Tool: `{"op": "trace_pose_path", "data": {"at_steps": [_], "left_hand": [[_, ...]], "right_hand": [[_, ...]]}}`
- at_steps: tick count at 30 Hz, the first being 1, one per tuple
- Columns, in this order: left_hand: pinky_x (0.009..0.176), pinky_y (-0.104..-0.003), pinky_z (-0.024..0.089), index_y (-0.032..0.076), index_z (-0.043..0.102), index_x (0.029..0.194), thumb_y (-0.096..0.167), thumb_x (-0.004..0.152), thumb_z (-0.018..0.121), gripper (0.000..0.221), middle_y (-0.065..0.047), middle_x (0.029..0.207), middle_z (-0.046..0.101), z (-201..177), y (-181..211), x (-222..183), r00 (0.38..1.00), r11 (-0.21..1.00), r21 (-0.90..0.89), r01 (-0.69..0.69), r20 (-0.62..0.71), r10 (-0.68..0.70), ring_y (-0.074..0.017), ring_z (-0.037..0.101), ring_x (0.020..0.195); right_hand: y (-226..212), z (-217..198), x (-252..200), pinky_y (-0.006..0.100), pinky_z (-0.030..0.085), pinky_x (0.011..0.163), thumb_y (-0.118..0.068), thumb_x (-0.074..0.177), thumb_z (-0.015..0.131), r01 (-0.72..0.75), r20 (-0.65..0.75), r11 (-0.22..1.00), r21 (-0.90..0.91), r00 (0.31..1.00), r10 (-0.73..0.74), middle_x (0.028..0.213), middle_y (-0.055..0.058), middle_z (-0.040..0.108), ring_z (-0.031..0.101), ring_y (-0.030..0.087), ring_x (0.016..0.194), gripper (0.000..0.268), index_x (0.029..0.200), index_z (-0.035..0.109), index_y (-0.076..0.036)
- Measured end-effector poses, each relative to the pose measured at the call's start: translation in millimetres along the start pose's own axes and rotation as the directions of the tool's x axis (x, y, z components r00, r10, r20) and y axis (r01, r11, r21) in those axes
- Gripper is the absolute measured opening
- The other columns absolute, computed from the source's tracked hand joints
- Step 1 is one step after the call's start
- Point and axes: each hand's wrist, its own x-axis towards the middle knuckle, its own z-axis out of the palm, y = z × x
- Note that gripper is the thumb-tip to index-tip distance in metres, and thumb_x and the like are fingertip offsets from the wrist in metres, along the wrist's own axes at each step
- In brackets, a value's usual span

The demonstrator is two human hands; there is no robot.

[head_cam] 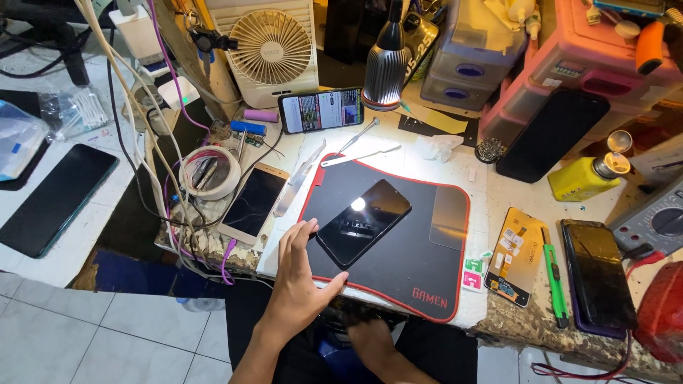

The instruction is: Cleaning a mobile phone screen and carefully applying a screen protector or replacement screen.

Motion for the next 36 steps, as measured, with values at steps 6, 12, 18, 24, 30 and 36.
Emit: {"op": "trace_pose_path", "data": {"at_steps": [6,12,18,24,30,36], "left_hand": [[0.116,-0.051,0.037,0.013,0.023,0.154,0.015,0.079,0.086,0.098,-0.015,0.143,0.047,4.1,1.0,1.2,1.0,0.999,0.039,-0.016,-0.023,0.017,-0.0343,0.04,0.139],[0.116,-0.054,0.036,0.014,0.024,0.153,0.017,0.077,0.088,0.1,-0.017,0.141,0.051,9.9,-2.5,1.9,0.997,0.995,0.096,-0.039,-0.061,0.045,-0.0381,0.043,0.137],[0.115,-0.053,0.037,0.006,0.029,0.152,0.022,0.077,0.087,0.096,-0.018,0.135,0.054,15.3,-3.3,2.9,0.977,0.969,0.184,-0.163,-0.105,0.185,-0.0381,0.048,0.133],[0.112,-0.056,0.04,0.005,0.031,0.15,0.017,0.07,0.087,0.098,-0.019,0.13,0.058,21.6,3.4,3.1,0.976,0.976,0.182,-0.124,-0.156,0.153,-0.0395,0.052,0.124],[0.112,-0.059,0.041,0.004,0.031,0.153,0.017,0.069,0.087,0.102,-0.018,0.133,0.06,29.0,0.3,-4.3,0.976,0.959,0.283,-0.033,-0.198,0.092,-0.0455,0.049,0.13],[0.115,-0.053,0.039,0.001,0.033,0.148,0.019,0.071,0.088,0.097,-0.02,0.129,0.059,21.3,-4.4,3.4,0.954,0.964,0.239,-0.117,-0.242,0.175,-0.0404,0.052,0.125]], "right_hand": [[16.2,-45.8,-2.3,0.048,0.054,0.053,-0.026,0.096,0.067,-0.034,-0.069,0.953,0.301,0.996,0.058,0.091,0.013,0.076,0.072,0.037,0.079,0.019,0.108,0.074,-0.014],[21.4,-169.9,13.0,0.044,0.044,0.105,-0.047,0.099,0.042,-0.628,0.617,0.472,0.619,0.761,0.202,0.146,0.008,0.058,0.049,0.033,0.137,0.054,0.147,0.05,-0.024],[46.3,-137.0,-56.6,0.04,0.045,0.05,-0.053,0.105,0.06,-0.122,-0.047,0.856,0.502,0.985,0.169,0.055,0.0,0.063,0.065,0.025,0.054,0.053,0.063,0.061,-0.02],[107.8,-265.3,-140.4,0.041,0.039,0.065,0.001,0.069,0.053,-0.094,0.67,-0.735,0.672,0.499,0.55,0.075,0.023,0.054,0.051,0.031,0.065,0.014,0.074,0.06,0.012],[207.5,-340.0,-216.0,0.027,0.036,0.053,-0.005,0.097,0.054,-0.418,-0.292,0.154,0.895,-0.289,0.912,0.076,0.004,0.056,0.044,0.01,0.061,0.018,0.114,0.061,-0.006],[283.9,-293.8,-236.0,0.015,0.035,0.048,-0.033,0.095,0.064,-0.168,0.047,-0.073,0.983,-0.156,0.987,0.072,-0.007,0.057,0.049,0.003,0.057,0.016,0.103,0.074,-0.023]]}}
